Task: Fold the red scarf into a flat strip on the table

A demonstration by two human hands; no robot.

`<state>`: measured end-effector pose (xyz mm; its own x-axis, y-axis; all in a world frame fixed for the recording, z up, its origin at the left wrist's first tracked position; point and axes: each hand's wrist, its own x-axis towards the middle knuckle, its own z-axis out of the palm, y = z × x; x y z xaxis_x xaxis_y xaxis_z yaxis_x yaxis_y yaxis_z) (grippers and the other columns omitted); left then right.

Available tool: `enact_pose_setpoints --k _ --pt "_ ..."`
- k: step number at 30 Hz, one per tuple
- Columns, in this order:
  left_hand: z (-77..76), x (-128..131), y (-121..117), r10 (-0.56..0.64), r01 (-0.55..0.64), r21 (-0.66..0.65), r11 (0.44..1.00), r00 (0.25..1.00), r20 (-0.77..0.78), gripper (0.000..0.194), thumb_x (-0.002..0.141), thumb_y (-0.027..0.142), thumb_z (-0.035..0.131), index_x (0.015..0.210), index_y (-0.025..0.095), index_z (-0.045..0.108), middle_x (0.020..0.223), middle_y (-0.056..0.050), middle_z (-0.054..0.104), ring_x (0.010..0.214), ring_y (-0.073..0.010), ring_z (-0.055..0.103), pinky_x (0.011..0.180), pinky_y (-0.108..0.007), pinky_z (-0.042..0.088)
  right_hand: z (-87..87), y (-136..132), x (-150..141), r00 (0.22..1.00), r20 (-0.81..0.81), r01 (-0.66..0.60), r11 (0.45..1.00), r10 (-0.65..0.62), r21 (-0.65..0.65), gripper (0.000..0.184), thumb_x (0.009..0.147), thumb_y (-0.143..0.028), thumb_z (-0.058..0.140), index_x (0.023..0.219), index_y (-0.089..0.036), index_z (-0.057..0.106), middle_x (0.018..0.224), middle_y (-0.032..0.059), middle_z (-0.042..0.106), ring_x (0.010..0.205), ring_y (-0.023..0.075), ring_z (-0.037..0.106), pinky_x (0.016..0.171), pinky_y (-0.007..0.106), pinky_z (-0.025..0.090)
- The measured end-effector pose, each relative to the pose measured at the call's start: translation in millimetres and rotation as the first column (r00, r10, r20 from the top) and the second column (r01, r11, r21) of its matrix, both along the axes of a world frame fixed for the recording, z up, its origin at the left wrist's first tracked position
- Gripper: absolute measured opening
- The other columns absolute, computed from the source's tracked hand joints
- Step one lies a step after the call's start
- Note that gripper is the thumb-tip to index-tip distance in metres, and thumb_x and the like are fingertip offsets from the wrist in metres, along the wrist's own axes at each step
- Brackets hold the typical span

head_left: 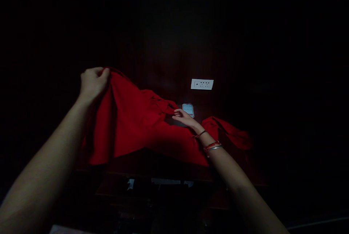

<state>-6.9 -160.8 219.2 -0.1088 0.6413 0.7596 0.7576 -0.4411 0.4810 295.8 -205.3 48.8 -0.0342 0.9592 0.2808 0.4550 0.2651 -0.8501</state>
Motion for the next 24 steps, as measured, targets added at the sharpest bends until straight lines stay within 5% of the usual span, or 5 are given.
enact_pose_setpoints --k 6,13,16,20,24 --pt "-20.1 20 -5 -0.164 0.161 -0.044 0.986 0.985 -0.052 0.032 0.08 0.034 0.037 0.067 0.011 0.055 0.054 0.005 0.037 0.053 -0.0068 0.035 0.048 -0.017 0.025 -15.4 19 -81 0.933 0.025 -0.351 0.926 0.358 -0.136 0.028 0.064 -0.021 0.062 0.091 -0.015 0.056 0.078 0.0005 0.059 0.072 0.0103 0.054 0.069 0.023 0.044" --pt "-10.8 2 -7 -0.209 0.205 0.101 0.973 0.977 0.03 0.031 0.081 0.036 0.036 0.06 0.013 0.044 0.056 0.005 0.029 0.053 -0.0055 0.028 0.046 -0.017 0.023 -23.3 30 -70 0.989 0.118 -0.099 0.989 0.087 0.106 0.046 0.058 -0.021 0.067 0.1 -0.015 0.05 0.101 0.0059 0.051 0.093 0.0149 0.046 0.081 0.028 0.036" --pt "-12.4 3 -11 -0.192 0.196 0.096 0.976 0.98 -0.053 0.034 0.082 0.037 0.035 0.06 0.013 0.045 0.056 0.005 0.03 0.054 -0.0063 0.029 0.048 -0.017 0.026 -22.3 32 -77 0.97 0.154 -0.195 0.98 0.186 0.046 0.038 0.061 -0.021 0.065 0.096 -0.016 0.052 0.09 0.0014 0.053 0.08 0.0112 0.048 0.071 0.023 0.038" --pt "-18.8 -7 -9 0.072 -0.069 0.024 0.997 0.984 -0.166 0.037 0.084 0.037 0.029 0.074 0.012 0.054 0.061 0.001 0.044 0.058 -0.0101 0.039 0.058 -0.022 0.034 -17.0 28 -78 0.947 0.214 -0.235 0.971 0.241 -0.05 0.011 0.066 -0.02 0.059 0.062 -0.013 0.052 0.057 -0.0058 0.043 0.054 0.0076 0.039 0.053 0.02 0.032" --pt "-37.9 -7 -10 0.331 -0.435 -0.213 0.875 0.858 -0.391 0.037 0.08 0.03 0.038 0.107 0.007 0.048 0.1 -0.018 0.051 0.087 -0.0286 0.048 0.069 -0.04 0.039 7.0 15 -41 0.983 0.182 -0.025 0.994 0.006 0.105 0.02 0.074 -0.026 0.049 0.057 -0.014 0.049 0.055 -0.005 0.04 0.054 0.0081 0.036 0.051 0.02 0.028"
